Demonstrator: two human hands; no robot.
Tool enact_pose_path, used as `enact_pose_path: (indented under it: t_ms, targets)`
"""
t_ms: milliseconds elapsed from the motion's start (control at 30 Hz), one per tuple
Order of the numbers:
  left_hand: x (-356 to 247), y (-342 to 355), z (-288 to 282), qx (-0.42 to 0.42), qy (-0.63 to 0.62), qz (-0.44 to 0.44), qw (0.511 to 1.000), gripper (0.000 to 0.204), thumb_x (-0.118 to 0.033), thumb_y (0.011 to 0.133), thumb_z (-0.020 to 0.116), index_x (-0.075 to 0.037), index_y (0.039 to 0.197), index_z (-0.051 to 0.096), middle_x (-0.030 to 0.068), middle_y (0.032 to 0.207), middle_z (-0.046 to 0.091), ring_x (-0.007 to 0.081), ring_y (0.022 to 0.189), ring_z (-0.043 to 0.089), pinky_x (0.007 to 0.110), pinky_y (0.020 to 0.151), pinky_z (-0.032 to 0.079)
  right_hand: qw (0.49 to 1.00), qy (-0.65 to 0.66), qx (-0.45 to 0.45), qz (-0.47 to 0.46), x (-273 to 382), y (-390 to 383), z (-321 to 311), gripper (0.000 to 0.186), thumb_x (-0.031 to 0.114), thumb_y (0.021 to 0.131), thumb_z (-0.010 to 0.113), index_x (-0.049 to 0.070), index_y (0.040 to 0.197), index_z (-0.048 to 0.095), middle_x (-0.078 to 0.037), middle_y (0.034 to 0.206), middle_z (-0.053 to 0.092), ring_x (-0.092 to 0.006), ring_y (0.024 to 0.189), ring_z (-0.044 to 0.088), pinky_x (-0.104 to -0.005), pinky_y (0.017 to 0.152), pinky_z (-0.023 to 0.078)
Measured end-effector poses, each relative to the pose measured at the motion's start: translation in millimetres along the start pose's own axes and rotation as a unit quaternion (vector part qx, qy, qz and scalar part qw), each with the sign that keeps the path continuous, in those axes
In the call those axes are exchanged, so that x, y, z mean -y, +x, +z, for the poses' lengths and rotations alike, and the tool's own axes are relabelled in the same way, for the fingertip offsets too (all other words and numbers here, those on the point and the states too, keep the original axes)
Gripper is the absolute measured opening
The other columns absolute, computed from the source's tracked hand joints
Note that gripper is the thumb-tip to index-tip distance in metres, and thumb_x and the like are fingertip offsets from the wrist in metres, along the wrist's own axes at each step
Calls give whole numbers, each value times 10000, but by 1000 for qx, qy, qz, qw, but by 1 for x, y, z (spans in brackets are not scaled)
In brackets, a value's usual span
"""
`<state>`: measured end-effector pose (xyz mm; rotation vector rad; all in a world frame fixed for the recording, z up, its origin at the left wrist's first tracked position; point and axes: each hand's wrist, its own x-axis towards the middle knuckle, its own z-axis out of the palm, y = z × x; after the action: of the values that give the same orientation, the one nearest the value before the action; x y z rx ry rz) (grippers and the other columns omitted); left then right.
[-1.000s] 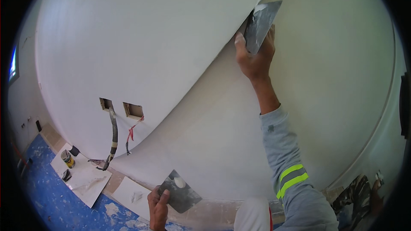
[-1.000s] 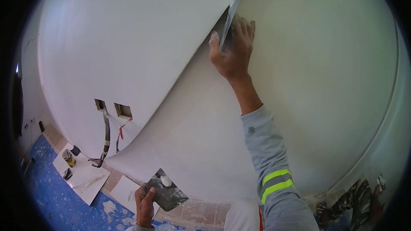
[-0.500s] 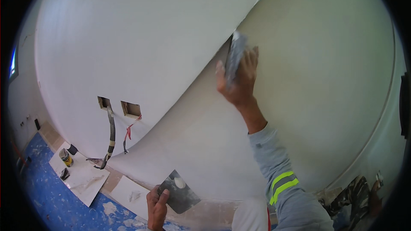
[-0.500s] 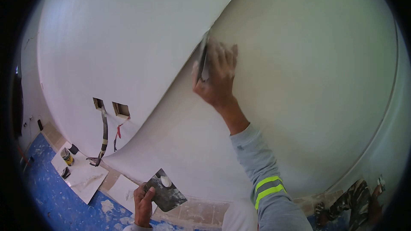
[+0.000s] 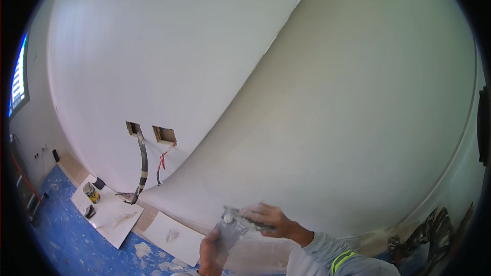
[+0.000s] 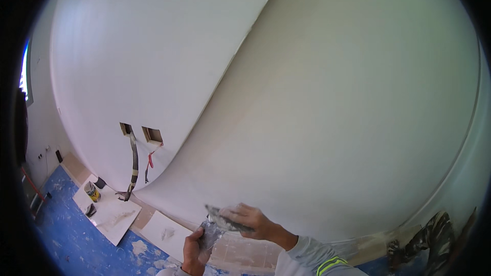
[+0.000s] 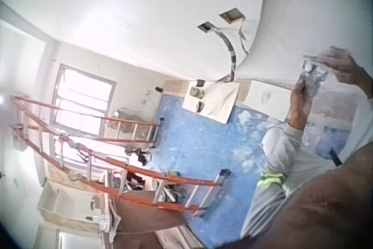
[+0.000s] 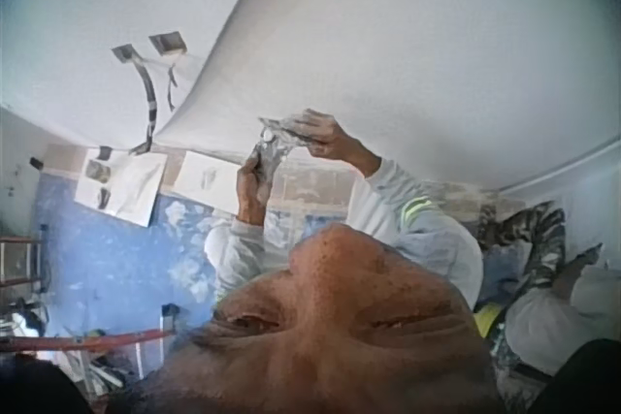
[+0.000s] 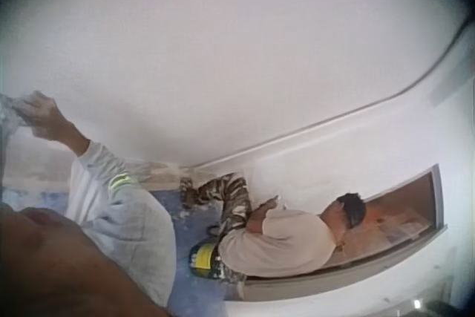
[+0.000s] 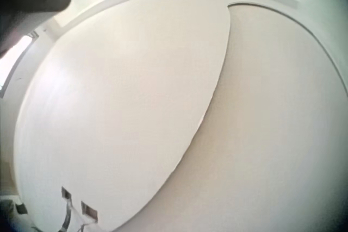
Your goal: The person scoops plaster from a hawk and applies it to a wall using a trowel, smoothing the surface along a curved edge. The person repeatedly transfers plaster between tools and spreads it evenly on the wall.
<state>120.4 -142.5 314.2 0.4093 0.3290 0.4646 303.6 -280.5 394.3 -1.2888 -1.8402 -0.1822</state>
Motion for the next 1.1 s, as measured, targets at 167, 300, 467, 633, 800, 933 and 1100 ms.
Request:
enact_pose_path:
  t_ms: [167,300,467,633,800,933,1100]
  targets:
    - [3,5,-11,49,60,30,997,441,-112,963,452,70,1365,481,196,1291,600,333,1208,580,455,1105,429,995,6,89,39,6,-13,11,768,17,722,615,72,1470,453,-146,1248,563,-368,1015,577,-443,878,527]
    - [-13,-3,-30,28,288,135,948,442,-157,951,512,41,1347,506,157,1226,631,303,1134,615,424,1038,474,979,-73,125,144,-3,-38,28,774,0,753,639,89,1488,413,-166,1211,570,-366,1024,598,-469,863,534]
    - [-40,-48,21,23,228,248,941,397,-147,972,548,15,1331,499,140,1247,604,268,1107,616,408,976,498,895,16,347,281,-39,-65,39,459,161,924,616,42,1360,537,-225,1123,647,-338,1007,629,-420,815,535]
    - [-55,-39,2,-29,178,328,928,482,-107,931,583,53,1369,461,174,1276,589,282,1123,613,400,1002,484,885,270,48,376,-5,-22,-10,385,295,971,626,29,1248,603,-165,1062,687,-211,1026,649,-355,861,517]
    - [-50,-21,21,-10,264,381,886,491,-64,921,592,58,1378,461,144,1238,605,237,1087,611,371,946,502,674,650,-154,316,-2,-32,-10,483,66,858,759,11,1283,537,-137,1147,656,-238,1056,647,-386,909,554]
    - [-50,-8,45,25,351,398,847,419,-124,949,624,67,1308,525,124,1198,614,213,1063,606,327,912,507,483,811,-112,310,14,-29,-25,408,78,895,714,20,1261,542,-121,1128,655,-229,1049,653,-393,920,566]
    - [-25,-1,42,6,430,425,797,335,-162,959,655,67,1199,609,76,1089,649,145,999,585,294,899,487,565,717,-171,370,20,-29,-22,345,23,892,655,12,1223,557,-144,1125,656,-260,958,688,-439,842,598]
